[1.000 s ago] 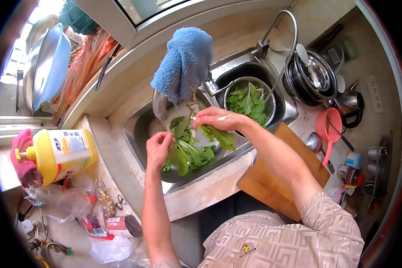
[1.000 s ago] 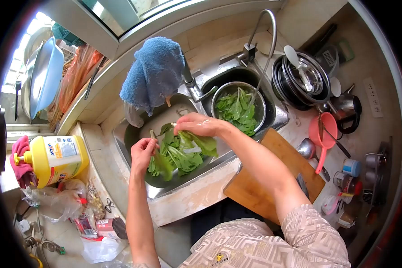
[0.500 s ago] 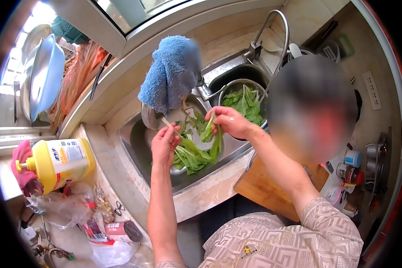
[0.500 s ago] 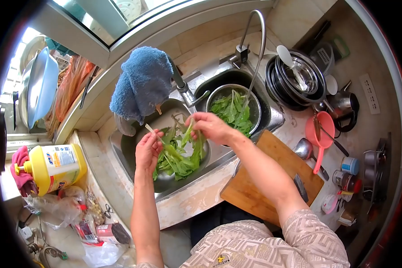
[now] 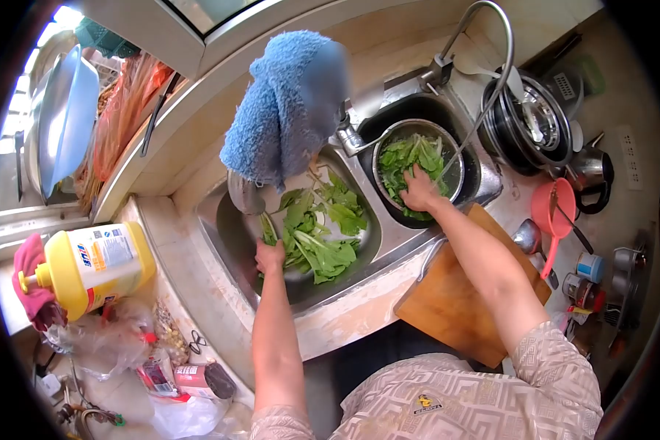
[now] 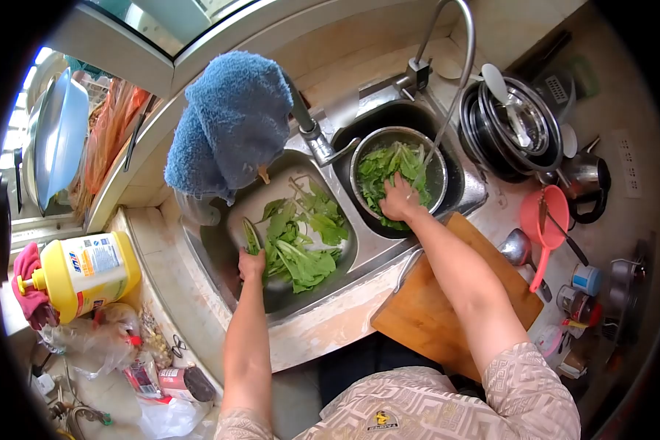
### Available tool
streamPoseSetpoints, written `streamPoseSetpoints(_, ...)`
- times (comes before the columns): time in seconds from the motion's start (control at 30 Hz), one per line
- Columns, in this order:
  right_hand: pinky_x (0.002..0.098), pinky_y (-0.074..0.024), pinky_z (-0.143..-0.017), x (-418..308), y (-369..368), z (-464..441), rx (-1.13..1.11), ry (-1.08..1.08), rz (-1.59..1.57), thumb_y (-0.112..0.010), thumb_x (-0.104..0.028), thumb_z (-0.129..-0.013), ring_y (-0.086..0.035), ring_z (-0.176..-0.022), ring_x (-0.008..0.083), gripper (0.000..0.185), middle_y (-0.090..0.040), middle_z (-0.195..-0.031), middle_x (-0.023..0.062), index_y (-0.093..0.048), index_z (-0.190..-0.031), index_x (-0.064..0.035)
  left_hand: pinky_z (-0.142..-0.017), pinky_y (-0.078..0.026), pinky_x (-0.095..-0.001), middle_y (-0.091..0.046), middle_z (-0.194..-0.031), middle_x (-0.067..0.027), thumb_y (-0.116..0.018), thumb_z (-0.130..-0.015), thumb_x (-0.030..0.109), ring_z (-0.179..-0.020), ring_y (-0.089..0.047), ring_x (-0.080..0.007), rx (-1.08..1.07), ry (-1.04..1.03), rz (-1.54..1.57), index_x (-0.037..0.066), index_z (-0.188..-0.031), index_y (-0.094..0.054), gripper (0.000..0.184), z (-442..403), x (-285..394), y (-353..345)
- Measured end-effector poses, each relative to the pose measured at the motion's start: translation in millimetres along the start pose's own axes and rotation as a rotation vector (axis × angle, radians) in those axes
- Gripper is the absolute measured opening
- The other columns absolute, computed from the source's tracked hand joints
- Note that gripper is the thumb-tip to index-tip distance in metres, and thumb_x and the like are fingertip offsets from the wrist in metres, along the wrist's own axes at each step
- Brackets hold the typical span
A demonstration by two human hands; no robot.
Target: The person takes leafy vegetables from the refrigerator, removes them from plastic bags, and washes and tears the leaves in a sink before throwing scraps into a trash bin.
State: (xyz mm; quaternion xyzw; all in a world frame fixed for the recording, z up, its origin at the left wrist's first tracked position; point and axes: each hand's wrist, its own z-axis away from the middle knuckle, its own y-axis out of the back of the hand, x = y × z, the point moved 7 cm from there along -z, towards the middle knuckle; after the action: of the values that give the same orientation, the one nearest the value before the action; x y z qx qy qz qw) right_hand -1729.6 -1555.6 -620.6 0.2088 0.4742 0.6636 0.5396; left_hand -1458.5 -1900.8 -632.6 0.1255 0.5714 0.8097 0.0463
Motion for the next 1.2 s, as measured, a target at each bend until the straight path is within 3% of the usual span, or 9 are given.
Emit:
streamPoseSetpoints(0.17,0.0483,-0.0368,-0.099,-7.8,1.5,-5.7,-0.084,-0.017,0.025,-0.053,-0.028,-0.084,-0.041,-0.120,0.0388,0.042,-0.043,-0.130,0.0219,-0.054,-0.117,-0.0043,-0.078,-0.049,-0.0374,-0.068,-0.090,-0.0169,-0.069,-0.074,0.029,-0.089,-0.065,-0.0304,-0.227,-0.088,0.115,0.003,-0.100,-0.067,0.037,-3.3,-3.5,3.5)
streamPoseSetpoints(0.3,0.0450,-0.0461,-0.073,-93.1,92.1,59.4,0.546,0.301,-0.224,-0.058,-0.013,-0.079,-0.055,-0.081,0.0345,0.013,-0.057,-0.081,0.0160,-0.061,-0.086,-0.0027,-0.070,-0.047,-0.0273,-0.066,-0.078,-0.0096,-0.068,-0.079,0.020,-0.073,-0.060,-0.0140,-0.230,-0.209,0.549,-0.003,-0.096,-0.065,0.029,35.4,21.2,60.2)
streamPoseSetpoints(0.47,0.0356,-0.0486,-0.070,-200.5,75.9,86.1,0.068,0.474,-1.004,-0.060,-0.025,-0.085,-0.061,-0.077,0.0296,0.032,-0.062,-0.085,0.0148,-0.060,-0.102,0.0014,-0.072,-0.046,-0.0237,-0.064,-0.089,-0.0040,-0.068,-0.080,0.009,-0.079,-0.057,-0.0093,-0.423,-0.393,0.909,-0.002,-0.101,-0.062,0.024,105.3,61.1,84.0)
streamPoseSetpoints(0.57,0.0357,-0.0409,-0.058,-223.1,69.6,77.9,-0.071,0.409,-1.036,-0.058,-0.024,-0.086,-0.050,-0.061,0.0196,0.025,-0.057,-0.070,0.0126,-0.057,-0.083,0.0010,-0.076,-0.046,-0.0257,-0.064,-0.094,-0.0048,-0.066,-0.083,0.010,-0.084,-0.057,-0.0099,-0.457,-0.585,0.739,-0.002,-0.105,-0.059,0.026,125.9,76.9,98.6)
streamPoseSetpoints(0.67,0.0282,-0.0339,-0.054,-229.8,77.5,90.8,-0.077,0.462,-1.055,-0.057,-0.021,-0.089,-0.035,-0.062,0.0079,0.025,-0.044,-0.063,0.0004,-0.052,-0.078,0.0012,-0.076,-0.046,-0.0253,-0.064,-0.096,-0.0049,-0.064,-0.085,0.013,-0.085,-0.057,-0.0097,-0.494,-0.375,1.345,0.000,-0.107,-0.059,0.026,128.0,93.7,114.0)
streamPoseSetpoints(0.9,0.0323,-0.0384,-0.055,-222.6,83.9,97.0,-0.339,0.489,-0.971,-0.054,-0.022,-0.090,-0.042,-0.057,0.0143,0.026,-0.049,-0.061,0.0079,-0.054,-0.078,0.0014,-0.060,-0.042,-0.0195,-0.059,-0.072,0.0029,-0.063,-0.088,0.014,-0.065,-0.050,-0.0036,-0.376,-0.640,0.717,-0.002,-0.090,-0.064,0.016,105.6,95.4,145.6)
streamPoseSetpoints(1.1,0.0325,-0.0454,-0.069,-211.8,92.9,79.1,-0.344,0.507,-0.742,-0.055,-0.025,-0.090,-0.058,-0.074,0.0176,0.027,-0.062,-0.076,0.0134,-0.062,-0.094,0.0013,-0.064,-0.043,-0.0202,-0.059,-0.077,0.0033,-0.060,-0.089,0.014,-0.070,-0.051,-0.0042,-0.526,-0.489,0.811,0.001,-0.092,-0.062,0.014,77.1,61.1,137.6)
streamPoseSetpoints(1.17,0.0286,-0.0443,-0.066,-219.1,99.0,73.6,-0.079,0.538,-0.929,-0.062,-0.025,-0.086,-0.051,-0.070,0.0108,0.026,-0.059,-0.074,0.0037,-0.063,-0.096,-0.0003,-0.065,-0.043,-0.0203,-0.059,-0.079,0.0033,-0.058,-0.090,0.014,-0.071,-0.051,-0.0043,-0.586,-0.392,0.911,0.002,-0.094,-0.062,0.014,75.4,64.7,133.2)
streamPoseSetpoints(1.2,0.0271,-0.0450,-0.069,-227.8,91.8,77.7,-0.170,0.475,-0.958,-0.065,-0.027,-0.084,-0.052,-0.074,0.0099,0.031,-0.061,-0.077,0.0039,-0.064,-0.100,-0.0003,-0.064,-0.042,-0.0201,-0.058,-0.080,0.0033,-0.057,-0.091,0.015,-0.071,-0.051,-0.0040,-0.643,-0.362,1.009,0.002,-0.096,-0.062,0.014,83.7,69.4,127.3)
